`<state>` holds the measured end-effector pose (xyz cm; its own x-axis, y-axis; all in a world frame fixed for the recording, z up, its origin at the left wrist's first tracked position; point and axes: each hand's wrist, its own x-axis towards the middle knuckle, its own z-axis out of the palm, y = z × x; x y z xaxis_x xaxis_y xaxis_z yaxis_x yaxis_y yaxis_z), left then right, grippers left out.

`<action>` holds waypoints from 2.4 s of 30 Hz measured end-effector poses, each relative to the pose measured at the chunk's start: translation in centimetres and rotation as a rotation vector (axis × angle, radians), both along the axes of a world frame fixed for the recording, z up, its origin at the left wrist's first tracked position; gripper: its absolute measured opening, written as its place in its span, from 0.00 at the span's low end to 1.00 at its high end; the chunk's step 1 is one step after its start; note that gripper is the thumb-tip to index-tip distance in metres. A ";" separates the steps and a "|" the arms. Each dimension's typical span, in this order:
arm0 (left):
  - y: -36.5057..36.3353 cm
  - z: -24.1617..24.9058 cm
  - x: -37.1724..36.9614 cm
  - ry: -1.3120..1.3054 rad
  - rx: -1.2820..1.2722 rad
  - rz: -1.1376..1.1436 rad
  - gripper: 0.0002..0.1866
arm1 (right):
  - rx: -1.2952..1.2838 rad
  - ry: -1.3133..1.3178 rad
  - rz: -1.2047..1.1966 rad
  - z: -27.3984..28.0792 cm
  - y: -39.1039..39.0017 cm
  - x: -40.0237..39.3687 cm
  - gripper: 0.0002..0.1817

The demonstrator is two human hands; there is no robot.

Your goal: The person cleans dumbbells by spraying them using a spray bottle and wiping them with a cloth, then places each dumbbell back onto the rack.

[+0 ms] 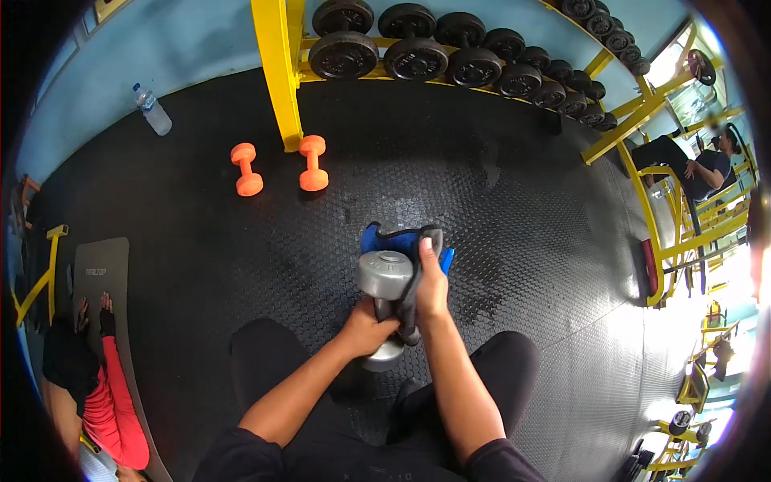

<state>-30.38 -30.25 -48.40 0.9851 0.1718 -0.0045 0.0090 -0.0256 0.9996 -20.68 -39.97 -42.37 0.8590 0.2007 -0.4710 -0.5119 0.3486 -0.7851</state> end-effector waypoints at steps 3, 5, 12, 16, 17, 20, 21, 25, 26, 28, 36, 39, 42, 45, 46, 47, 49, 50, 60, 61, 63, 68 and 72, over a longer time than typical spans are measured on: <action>1.2 2.6 0.3 0.342 -0.202 -0.389 0.15 | 0.273 0.229 0.145 0.9 -1.4 0.3 0.41; 1.7 3.7 0.2 0.357 -0.318 -0.501 0.14 | 0.299 0.218 0.136 0.5 -1.8 0.2 0.40; 2.2 3.9 1.8 0.442 -0.548 -0.624 0.24 | 0.413 0.309 0.107 -1.8 -3.5 1.4 0.35; -0.9 0.9 -0.2 0.329 0.352 -0.222 0.27 | 0.305 0.286 -0.240 -1.3 -3.0 0.3 0.33; -1.5 -1.3 -1.1 0.242 0.281 -0.148 0.26 | 0.182 0.225 -0.297 -2.1 -2.4 -0.2 0.29; -1.3 -1.4 -1.0 0.153 0.263 -0.131 0.22 | 0.074 0.173 -0.304 -2.2 -1.7 -0.5 0.23; -1.1 -0.9 -1.3 0.160 0.300 -0.201 0.19 | 0.186 0.255 -0.214 -2.5 -2.0 -0.2 0.23; 0.3 2.4 -1.3 0.373 -0.248 -0.341 0.12 | 0.344 0.377 0.021 -4.2 -3.3 1.2 0.22; 0.6 2.5 -1.0 0.372 -0.249 -0.342 0.12 | 0.340 0.385 0.107 -4.3 -3.3 1.7 0.22; 2.0 2.3 -1.0 0.467 -0.494 -0.390 0.20 | 0.169 0.269 -0.041 -1.3 -3.9 1.5 0.23; 4.1 3.7 0.2 0.419 -0.794 -0.132 0.50 | 0.334 0.100 0.403 1.2 -3.9 -4.6 0.26; 4.7 4.0 0.1 0.354 -0.657 -0.225 0.55 | 0.017 -0.157 0.653 -1.6 -3.4 -4.6 0.32; 4.6 3.6 0.0 0.354 -0.670 -0.238 0.54 | -0.716 -0.559 0.612 -0.5 -2.8 -5.8 0.33; 4.6 2.8 -0.4 0.337 -0.661 -0.244 0.48 | -0.629 -0.482 0.664 -2.5 -2.3 -6.3 0.29; 4.6 2.1 -0.6 0.339 -0.653 -0.247 0.45 | -0.635 -0.479 0.668 -3.0 -2.0 -6.4 0.29; 4.3 1.3 -0.9 0.402 -0.559 -0.200 0.41 | -0.508 -0.428 0.643 -3.4 -1.8 -6.3 0.28; 3.6 3.3 -1.2 0.357 -0.361 -0.222 0.41 | -0.491 -0.316 0.668 -2.5 -1.3 -5.4 0.22; 3.3 4.1 -1.1 0.307 -0.152 -0.244 0.42 | -0.397 -0.256 0.555 -2.9 -0.6 -5.2 0.18; 1.8 8.7 -0.9 0.020 0.479 0.001 0.55 | 0.269 0.044 0.193 -3.0 -1.1 -3.7 0.23; 1.8 8.0 -1.1 -0.105 0.609 0.078 0.56 | 0.249 -0.047 0.233 -2.4 -1.1 -3.7 0.25; 2.3 8.6 -1.6 -0.154 0.678 0.056 0.57 | 0.203 -0.271 0.324 -2.4 -1.5 -3.8 0.28; 2.1 6.7 -2.3 -0.365 0.665 0.166 0.48 | 0.182 -0.380 0.313 -1.2 -1.9 -4.1 0.29; 2.5 6.3 -2.7 -0.341 0.446 0.205 0.46 | 0.173 -0.153 0.163 -0.7 -2.3 -3.9 0.26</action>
